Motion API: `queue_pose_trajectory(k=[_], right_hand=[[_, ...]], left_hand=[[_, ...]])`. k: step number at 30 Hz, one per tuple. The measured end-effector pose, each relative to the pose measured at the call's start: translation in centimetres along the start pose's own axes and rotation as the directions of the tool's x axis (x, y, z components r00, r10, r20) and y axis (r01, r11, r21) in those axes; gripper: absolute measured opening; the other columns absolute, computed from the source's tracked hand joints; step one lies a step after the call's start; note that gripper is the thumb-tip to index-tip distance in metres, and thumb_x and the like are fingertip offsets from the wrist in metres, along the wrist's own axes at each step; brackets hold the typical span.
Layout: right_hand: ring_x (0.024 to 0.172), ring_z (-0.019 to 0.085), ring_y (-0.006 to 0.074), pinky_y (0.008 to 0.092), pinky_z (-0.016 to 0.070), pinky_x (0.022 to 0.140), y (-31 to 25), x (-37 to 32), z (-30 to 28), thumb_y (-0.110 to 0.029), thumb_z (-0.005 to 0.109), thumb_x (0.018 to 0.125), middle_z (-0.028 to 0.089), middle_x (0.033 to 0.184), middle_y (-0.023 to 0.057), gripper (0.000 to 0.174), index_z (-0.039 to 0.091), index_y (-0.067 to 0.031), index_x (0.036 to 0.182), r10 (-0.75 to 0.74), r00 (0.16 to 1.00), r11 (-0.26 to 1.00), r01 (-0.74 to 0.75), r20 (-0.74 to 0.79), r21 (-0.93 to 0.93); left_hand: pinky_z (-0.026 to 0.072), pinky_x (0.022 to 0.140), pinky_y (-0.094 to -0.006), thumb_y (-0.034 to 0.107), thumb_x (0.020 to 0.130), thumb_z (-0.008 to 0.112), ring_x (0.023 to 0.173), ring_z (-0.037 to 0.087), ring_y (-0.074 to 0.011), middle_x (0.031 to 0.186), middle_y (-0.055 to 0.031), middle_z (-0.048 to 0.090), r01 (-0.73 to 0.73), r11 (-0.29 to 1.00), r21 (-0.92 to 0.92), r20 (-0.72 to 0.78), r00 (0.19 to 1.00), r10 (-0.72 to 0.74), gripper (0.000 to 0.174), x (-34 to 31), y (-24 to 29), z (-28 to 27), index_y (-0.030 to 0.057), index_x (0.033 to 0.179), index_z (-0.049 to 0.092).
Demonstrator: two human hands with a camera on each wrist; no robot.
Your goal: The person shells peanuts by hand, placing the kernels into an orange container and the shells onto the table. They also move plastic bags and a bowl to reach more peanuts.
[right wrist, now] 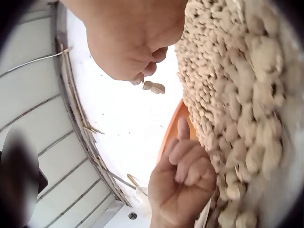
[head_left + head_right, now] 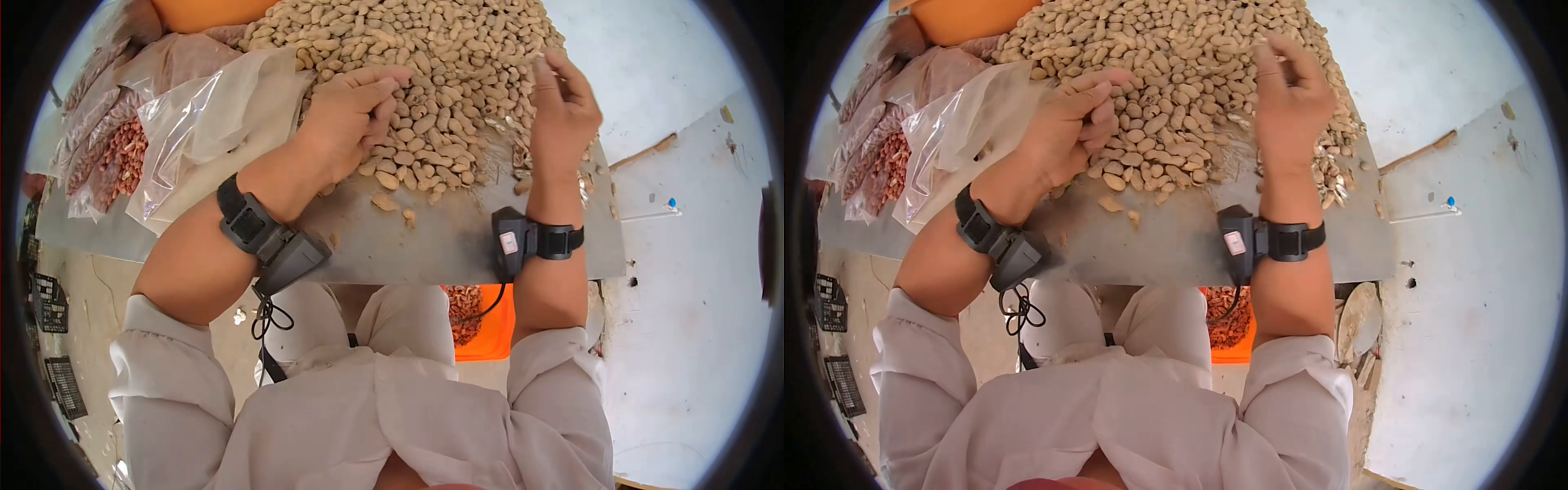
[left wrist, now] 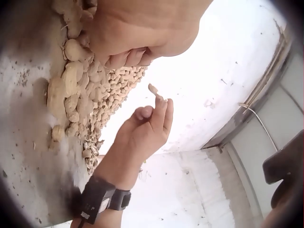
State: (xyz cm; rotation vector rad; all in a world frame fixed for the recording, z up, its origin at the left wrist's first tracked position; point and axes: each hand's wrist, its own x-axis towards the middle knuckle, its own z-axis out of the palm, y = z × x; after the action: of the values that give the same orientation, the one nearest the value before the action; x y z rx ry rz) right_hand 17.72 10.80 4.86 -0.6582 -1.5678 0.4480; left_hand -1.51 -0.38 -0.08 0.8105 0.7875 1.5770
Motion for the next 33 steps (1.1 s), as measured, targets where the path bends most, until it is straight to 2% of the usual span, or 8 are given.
queue_pose_trajectory(k=[7, 12, 15, 17, 20, 23, 26, 33], right_hand=[[0.064, 0.055, 0.0086, 0.0222, 0.0450, 0.060, 3.3, 3.9, -9.4, -0.013, 0.067, 0.078, 0.066, 0.079, 0.0041, 0.021, 0.068, -0.0036, 0.096, -0.094, 0.995, 0.862, 0.098, 0.033, -0.498], [0.077, 0.063, 0.0261, 0.0345, 0.0491, 0.071, 6.2, 4.9, -14.1, -0.018, 0.068, 0.073, 0.067, 0.091, 0.0125, 0.025, 0.068, -0.0057, 0.095, 0.011, 0.908, 0.373, 0.386, 0.420, -0.844], [0.086, 0.062, 0.0290, 0.0365, 0.0488, 0.073, 3.2, 2.4, -9.7, -0.017, 0.066, 0.075, 0.064, 0.094, 0.0156, 0.023, 0.066, -0.0046, 0.095, 0.038, 0.830, 0.635, 0.410, 0.556, -0.655], [0.085, 0.061, 0.0291, 0.0360, 0.0483, 0.074, -0.6, 0.1, -5.9, -0.015, 0.063, 0.077, 0.063, 0.093, 0.0155, 0.021, 0.065, -0.0026, 0.094, 0.196, 0.686, 0.869, 0.209, 0.701, -0.448], [0.072, 0.057, 0.0194, 0.0285, 0.0484, 0.066, -3.2, -1.8, -1.8, -0.005, 0.062, 0.077, 0.059, 0.091, 0.0094, 0.019, 0.063, -0.0022, 0.096, 0.195, 0.582, 0.890, 0.234, 0.790, -0.392], [0.071, 0.057, 0.0208, 0.0312, 0.0473, 0.064, -2.0, -1.5, 0.8, -0.002, 0.060, 0.075, 0.057, 0.089, 0.0099, 0.023, 0.063, -0.0046, 0.098, 0.013, 0.462, 0.847, 0.466, 0.887, -0.255], [0.071, 0.057, 0.0248, 0.0334, 0.0466, 0.065, -1.1, -2.1, 3.1, -0.001, 0.060, 0.074, 0.056, 0.086, 0.0110, 0.026, 0.061, -0.0051, 0.099, -0.016, 0.382, 0.840, 0.507, 0.924, -0.195], [0.075, 0.057, 0.0301, 0.0357, 0.0464, 0.069, -0.9, -2.4, 5.1, -0.001, 0.059, 0.074, 0.058, 0.087, 0.0134, 0.023, 0.059, -0.0039, 0.098, 0.024, 0.385, 0.763, 0.590, 0.923, -0.266]], left_hand=[[0.0256, 0.044, -0.0176, 0.013, 0.093, 0.045, 0.050, 0.030, -0.0044, 0.063, 0.0044, 0.040, -0.070, 0.997, 0.035, -0.056, 0.996, 0.072, 0.023, -0.1, 0.4, -0.1, 0.0034, 0.112, 0.054], [0.0263, 0.043, -0.0173, 0.013, 0.093, 0.045, 0.050, 0.030, -0.0039, 0.064, 0.0044, 0.040, -0.089, 0.995, 0.043, -0.061, 0.994, 0.091, 0.024, 0.2, 0.3, -0.4, 0.0033, 0.113, 0.054], [0.0265, 0.043, -0.0176, 0.013, 0.093, 0.045, 0.050, 0.030, -0.0042, 0.065, 0.0044, 0.040, -0.087, 0.996, 0.013, -0.063, 0.994, 0.087, 0.024, 0.3, 0.2, -0.7, 0.0029, 0.113, 0.054], [0.0265, 0.044, -0.0181, 0.014, 0.094, 0.045, 0.050, 0.030, -0.0044, 0.066, 0.0044, 0.040, -0.074, 0.997, -0.003, -0.064, 0.995, 0.074, 0.024, 0.2, 0.4, -0.8, 0.0025, 0.113, 0.054], [0.0262, 0.045, -0.0191, 0.014, 0.094, 0.044, 0.051, 0.030, -0.0047, 0.066, 0.0042, 0.041, -0.058, 0.998, -0.027, -0.084, 0.995, 0.056, 0.024, 0.3, 0.7, -0.9, 0.0021, 0.112, 0.054], [0.0259, 0.045, -0.0198, 0.015, 0.094, 0.044, 0.051, 0.029, -0.0050, 0.066, 0.0041, 0.042, -0.062, 0.998, -0.017, -0.081, 0.995, 0.060, 0.024, 0.5, 0.8, -1.2, 0.0020, 0.112, 0.054], [0.0258, 0.045, -0.0197, 0.015, 0.093, 0.045, 0.052, 0.030, -0.0052, 0.066, 0.0041, 0.042, -0.067, 0.998, -0.017, -0.081, 0.995, 0.065, 0.024, 0.5, 0.9, -1.3, 0.0023, 0.112, 0.054], [0.0263, 0.045, -0.0192, 0.014, 0.092, 0.047, 0.051, 0.031, -0.0053, 0.067, 0.0035, 0.043, -0.056, 0.998, -0.030, -0.076, 0.996, 0.054, 0.023, 0.5, 0.9, -1.3, 0.0029, 0.111, 0.054]])
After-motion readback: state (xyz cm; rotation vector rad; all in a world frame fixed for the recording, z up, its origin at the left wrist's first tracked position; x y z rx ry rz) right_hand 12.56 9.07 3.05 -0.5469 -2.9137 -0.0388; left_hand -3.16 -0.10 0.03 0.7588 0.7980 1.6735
